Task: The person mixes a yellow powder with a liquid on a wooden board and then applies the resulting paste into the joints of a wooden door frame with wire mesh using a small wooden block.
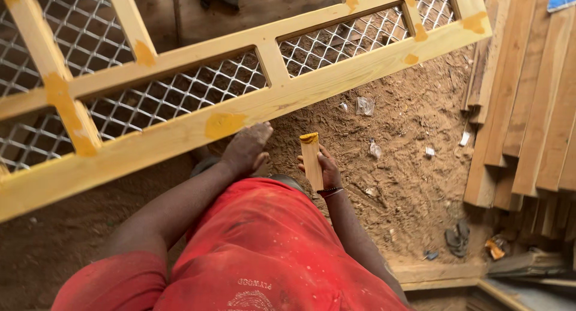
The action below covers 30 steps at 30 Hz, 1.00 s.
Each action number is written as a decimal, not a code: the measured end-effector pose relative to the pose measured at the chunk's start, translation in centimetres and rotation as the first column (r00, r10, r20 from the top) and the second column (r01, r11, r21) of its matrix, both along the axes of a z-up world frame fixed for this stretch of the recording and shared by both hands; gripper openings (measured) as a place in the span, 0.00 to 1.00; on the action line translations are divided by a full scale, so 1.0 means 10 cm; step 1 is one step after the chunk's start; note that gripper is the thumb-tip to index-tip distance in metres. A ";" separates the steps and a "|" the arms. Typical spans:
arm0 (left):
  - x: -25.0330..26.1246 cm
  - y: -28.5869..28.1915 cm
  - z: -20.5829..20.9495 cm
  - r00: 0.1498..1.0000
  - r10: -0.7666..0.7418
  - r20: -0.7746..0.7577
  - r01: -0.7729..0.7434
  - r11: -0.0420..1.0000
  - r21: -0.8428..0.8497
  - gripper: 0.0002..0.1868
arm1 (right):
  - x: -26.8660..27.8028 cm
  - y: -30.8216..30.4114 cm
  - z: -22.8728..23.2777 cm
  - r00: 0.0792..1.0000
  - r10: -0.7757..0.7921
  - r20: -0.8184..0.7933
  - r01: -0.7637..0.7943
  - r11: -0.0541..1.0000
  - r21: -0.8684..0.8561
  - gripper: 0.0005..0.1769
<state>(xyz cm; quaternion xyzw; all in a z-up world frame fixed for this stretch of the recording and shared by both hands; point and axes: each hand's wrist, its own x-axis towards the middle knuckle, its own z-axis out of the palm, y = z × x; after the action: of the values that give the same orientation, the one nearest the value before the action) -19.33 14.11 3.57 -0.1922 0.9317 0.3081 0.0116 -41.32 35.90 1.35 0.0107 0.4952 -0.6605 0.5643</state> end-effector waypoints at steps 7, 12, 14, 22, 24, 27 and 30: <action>-0.05 0.15 -0.07 0.947 0.267 0.178 -0.215 0.940 -0.265 0.49 | -0.17 -0.07 -0.04 0.999 -0.001 -0.033 0.000 0.999 -0.032 0.31; -0.84 -0.03 -0.51 0.881 0.351 0.318 -0.307 0.934 -0.182 0.55 | -0.17 -0.01 0.13 0.992 -0.078 -0.100 0.075 0.997 -0.029 0.31; -1.36 0.11 -0.59 0.938 0.216 0.271 -0.182 0.973 -0.145 0.52 | -0.24 0.09 0.28 0.980 -0.090 -0.179 0.089 0.996 -0.017 0.32; -1.57 0.88 -0.60 0.917 -0.364 -0.166 0.398 0.871 0.288 0.25 | -0.44 0.11 0.51 0.941 -0.334 0.043 0.335 0.911 -0.240 0.29; -1.08 0.86 -0.66 0.956 -0.281 -0.082 0.289 0.865 0.410 0.19 | -0.35 -0.19 0.42 0.953 -0.173 -0.247 0.157 0.984 -0.084 0.28; -0.35 0.63 -0.69 0.991 -0.114 0.073 0.059 0.849 0.525 0.23 | -0.12 -0.79 0.23 0.401 0.194 -0.895 -0.188 0.974 0.127 0.29; 0.30 0.23 -0.60 0.988 -0.050 0.145 -0.031 0.857 0.514 0.23 | 0.05 -1.21 0.04 -0.171 0.365 -0.915 -0.138 0.911 0.389 0.32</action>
<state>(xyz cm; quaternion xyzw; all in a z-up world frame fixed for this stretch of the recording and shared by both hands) -16.30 16.45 -2.46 -0.2005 0.8128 0.5299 0.1354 -40.78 23.78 1.76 -0.5358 0.7866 -0.2810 0.1237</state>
